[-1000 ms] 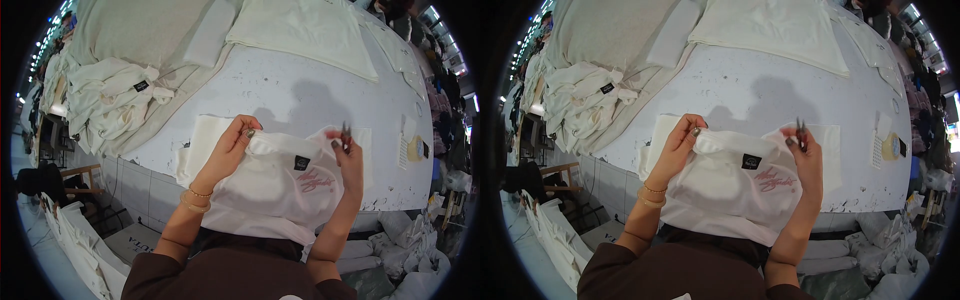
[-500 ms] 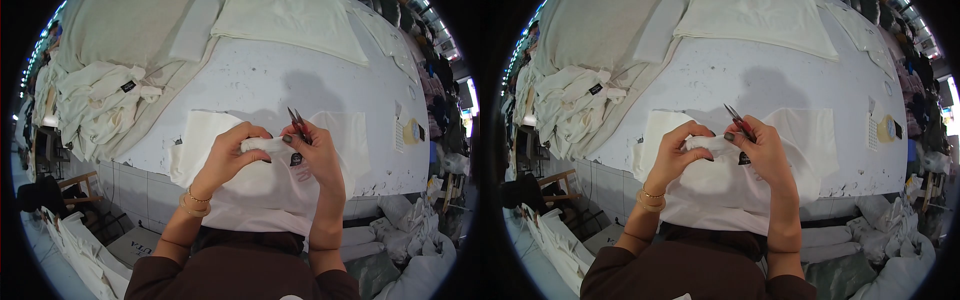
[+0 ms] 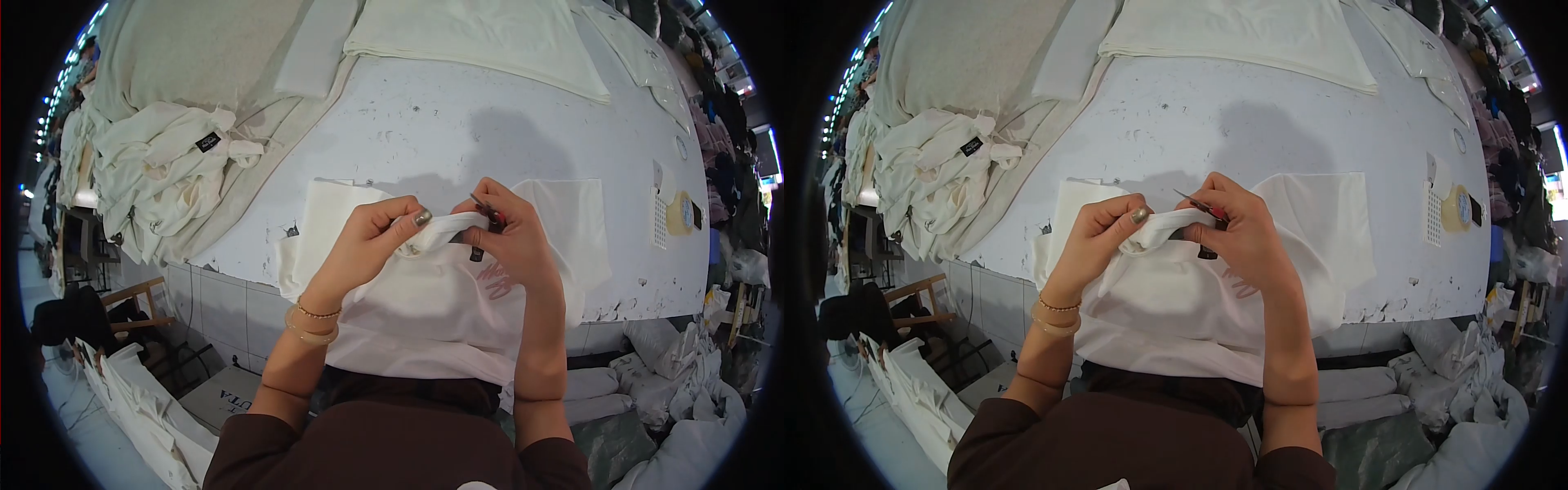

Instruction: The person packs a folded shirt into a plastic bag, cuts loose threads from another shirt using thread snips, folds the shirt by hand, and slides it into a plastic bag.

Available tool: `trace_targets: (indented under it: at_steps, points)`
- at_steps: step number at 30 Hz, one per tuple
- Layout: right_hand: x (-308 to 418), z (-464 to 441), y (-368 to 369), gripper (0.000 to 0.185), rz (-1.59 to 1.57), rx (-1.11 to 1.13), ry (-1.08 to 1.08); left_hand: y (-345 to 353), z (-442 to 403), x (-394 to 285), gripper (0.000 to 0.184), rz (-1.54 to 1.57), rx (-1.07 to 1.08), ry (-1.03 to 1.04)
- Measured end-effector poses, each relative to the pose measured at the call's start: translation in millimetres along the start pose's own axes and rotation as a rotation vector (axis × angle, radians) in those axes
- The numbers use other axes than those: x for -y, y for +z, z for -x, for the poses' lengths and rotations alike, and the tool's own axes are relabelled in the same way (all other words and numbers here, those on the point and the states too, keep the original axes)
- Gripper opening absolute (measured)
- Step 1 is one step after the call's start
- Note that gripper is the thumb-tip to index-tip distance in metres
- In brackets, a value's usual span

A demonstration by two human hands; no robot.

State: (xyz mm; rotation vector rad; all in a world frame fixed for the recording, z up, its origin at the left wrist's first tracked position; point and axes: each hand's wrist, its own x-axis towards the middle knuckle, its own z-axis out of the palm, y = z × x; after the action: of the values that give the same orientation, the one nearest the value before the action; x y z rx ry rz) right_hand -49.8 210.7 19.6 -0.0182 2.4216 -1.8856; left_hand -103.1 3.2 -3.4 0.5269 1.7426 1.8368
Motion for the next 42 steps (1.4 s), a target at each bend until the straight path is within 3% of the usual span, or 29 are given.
trace_targets:
  at_steps: [6,8,13,15,19,21,23,29,33,36,38,41,42]
  points:
    - [11.7,-3.0,7.1,0.041,-0.03,-0.134,-0.14,12.9,-7.8,1.9,0.021,0.319,-0.104,-0.113]
    - [8.2,-2.4,10.7,0.045,0.123,-0.194,-0.327,14.9,-8.1,0.2,0.022,0.359,-0.136,-0.124]
    - [14.7,-7.0,27.1,0.028,0.522,-0.216,-0.485,16.0,-9.6,-3.9,0.026,0.267,-0.149,-0.161]
    - [13.0,-14.3,29.5,0.027,0.511,-0.248,-0.468,16.2,-8.6,-3.0,0.027,0.242,-0.167,-0.187]
    - [14.0,-20.1,19.0,0.018,0.075,-0.389,-0.3,8.8,-9.7,5.8,0.023,0.256,-0.156,-0.193]
    - [15.2,-15.1,6.8,0.017,0.08,-0.386,-0.185,4.8,-8.6,7.5,0.022,0.258,-0.139,-0.198]
    - [15.4,-14.7,6.1,0.019,0.063,-0.358,-0.219,3.6,-9.1,8.3,0.022,0.265,-0.121,-0.194]
    - [7.0,-13.6,18.1,0.025,0.488,-0.217,-0.404,9.5,-11.7,5.7,0.022,0.28,-0.175,-0.199]
    - [6.5,-21.4,17.6,0.022,0.202,-0.292,-0.374,5.2,-11.1,3.8,0.022,0.285,-0.129,-0.196]
    - [5.4,-21.0,10.4,0.011,-0.054,-0.383,-0.219,3.4,-11.9,7.7,0.022,0.268,-0.177,-0.207]
    - [7.4,-19.9,6.2,0.009,-0.066,-0.421,-0.156,1.0,-12.1,9.4,0.023,0.261,-0.185,-0.227]
    - [-0.7,-19.2,-7.3,0.018,0.014,-0.488,-0.106,6.6,-13.1,5.9,0.023,0.232,-0.167,-0.108]
    - [-1.0,-17.8,-11.0,0.016,-0.074,-0.391,-0.001,8.4,-12.0,1.9,0.023,0.233,-0.167,-0.109]
